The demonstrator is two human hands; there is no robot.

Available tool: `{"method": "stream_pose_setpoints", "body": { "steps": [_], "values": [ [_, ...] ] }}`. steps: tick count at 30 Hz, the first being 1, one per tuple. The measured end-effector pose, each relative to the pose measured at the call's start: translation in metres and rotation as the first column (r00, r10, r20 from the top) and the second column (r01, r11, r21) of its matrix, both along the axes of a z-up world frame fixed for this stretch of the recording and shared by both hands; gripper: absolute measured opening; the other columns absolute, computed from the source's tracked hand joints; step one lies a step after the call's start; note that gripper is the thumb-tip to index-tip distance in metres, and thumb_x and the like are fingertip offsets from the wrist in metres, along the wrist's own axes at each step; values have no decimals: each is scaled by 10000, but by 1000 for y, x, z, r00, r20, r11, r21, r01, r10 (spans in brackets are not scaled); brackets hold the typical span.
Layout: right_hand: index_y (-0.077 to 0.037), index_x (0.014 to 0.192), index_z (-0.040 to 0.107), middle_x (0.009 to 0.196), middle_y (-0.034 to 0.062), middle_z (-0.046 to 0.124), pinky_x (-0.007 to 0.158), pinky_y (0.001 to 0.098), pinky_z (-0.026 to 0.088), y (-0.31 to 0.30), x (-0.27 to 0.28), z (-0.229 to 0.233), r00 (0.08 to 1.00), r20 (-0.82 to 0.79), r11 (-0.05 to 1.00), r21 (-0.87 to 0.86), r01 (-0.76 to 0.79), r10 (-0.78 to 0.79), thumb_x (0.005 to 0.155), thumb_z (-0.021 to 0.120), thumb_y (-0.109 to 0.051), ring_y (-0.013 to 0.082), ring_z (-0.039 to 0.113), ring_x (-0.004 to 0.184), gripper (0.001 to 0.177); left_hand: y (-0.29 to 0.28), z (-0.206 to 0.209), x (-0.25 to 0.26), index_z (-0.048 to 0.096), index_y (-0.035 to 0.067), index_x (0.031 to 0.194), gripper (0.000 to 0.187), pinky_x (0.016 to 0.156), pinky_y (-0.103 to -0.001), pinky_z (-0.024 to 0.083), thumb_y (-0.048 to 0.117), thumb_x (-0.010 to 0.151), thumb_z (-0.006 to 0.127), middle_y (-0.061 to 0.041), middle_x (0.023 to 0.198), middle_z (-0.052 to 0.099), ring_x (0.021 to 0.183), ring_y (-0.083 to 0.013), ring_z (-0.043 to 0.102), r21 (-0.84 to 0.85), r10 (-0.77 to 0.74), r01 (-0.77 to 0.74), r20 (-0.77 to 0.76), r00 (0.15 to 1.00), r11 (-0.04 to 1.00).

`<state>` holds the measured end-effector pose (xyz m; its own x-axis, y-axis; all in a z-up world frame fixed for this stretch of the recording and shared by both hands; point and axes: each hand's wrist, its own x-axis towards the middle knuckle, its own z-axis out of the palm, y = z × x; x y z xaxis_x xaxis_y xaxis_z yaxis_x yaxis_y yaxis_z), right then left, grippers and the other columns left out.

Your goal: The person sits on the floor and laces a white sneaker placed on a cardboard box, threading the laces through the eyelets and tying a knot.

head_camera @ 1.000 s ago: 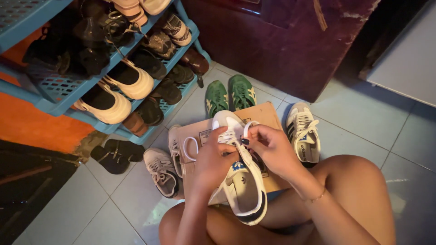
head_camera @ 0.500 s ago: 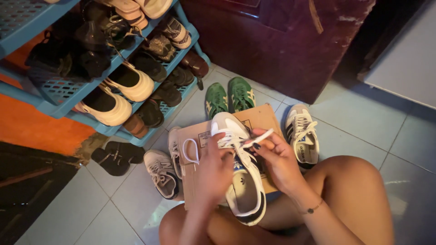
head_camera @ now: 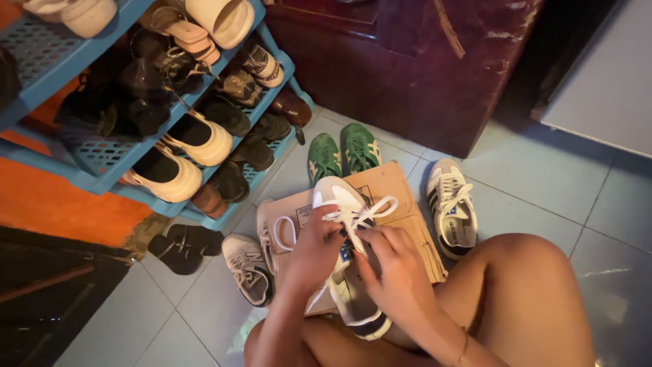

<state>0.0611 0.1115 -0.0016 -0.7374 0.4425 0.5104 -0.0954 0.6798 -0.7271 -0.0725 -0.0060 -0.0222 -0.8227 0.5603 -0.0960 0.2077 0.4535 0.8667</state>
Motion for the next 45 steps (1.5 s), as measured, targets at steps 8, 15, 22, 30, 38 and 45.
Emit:
{"method": "stream_pose_setpoints", "body": {
  "steps": [8,15,22,30,38,45],
  "values": [
    [-37,857,644,797,127,638,651,442,539,-11,-3,-5,948,236,958,244,152,-211,781,724,-117,330,638,783,136,9,12,40,578,27,1126,250,782,-433,493,6,882,624,-168,1043,654,898,-335,635,-48,130,-156,-343,930,987],
    [-76,809,626,759,97,636,571,423,527,-17,-6,-7,927,250,942,257,215,-280,807,707,-141,297,649,722,104,-9,34,74,576,-28,1137,398,823,-489,436,-99,745,567,-212,1013,662,931,-417,554,-170,-142,33,-680,719,985],
    [-82,826,646,775,95,640,598,430,537,-18,-6,-11,918,241,921,310,236,-316,826,731,-193,306,647,727,139,-71,38,103,588,53,1042,324,805,-418,486,-34,730,602,-101,912,704,871,-330,602,-155,-155,65,-689,708,986],
    [-54,957,759,926,78,729,640,351,557,18,-7,-21,995,98,958,-282,54,-28,906,716,-225,260,724,741,183,-75,61,93,616,170,1282,452,593,-407,520,215,842,711,26,1090,731,834,-265,717,-350,66,-171,-292,954,921],
    [-78,856,775,738,133,727,637,336,504,41,-58,-8,836,549,973,-202,111,18,916,772,-285,240,675,661,216,0,48,44,582,68,1180,292,773,-519,508,87,895,646,-128,936,742,1012,-411,633,-91,41,-117,-589,807,989],
    [-19,971,727,816,-6,694,660,236,476,54,-59,-47,920,-8,366,-916,-164,392,916,694,-99,70,597,727,103,0,16,30,574,188,1320,418,797,-504,518,98,915,624,-167,1039,651,952,-410,645,-281,85,-158,-257,963,947]
  ]
}}
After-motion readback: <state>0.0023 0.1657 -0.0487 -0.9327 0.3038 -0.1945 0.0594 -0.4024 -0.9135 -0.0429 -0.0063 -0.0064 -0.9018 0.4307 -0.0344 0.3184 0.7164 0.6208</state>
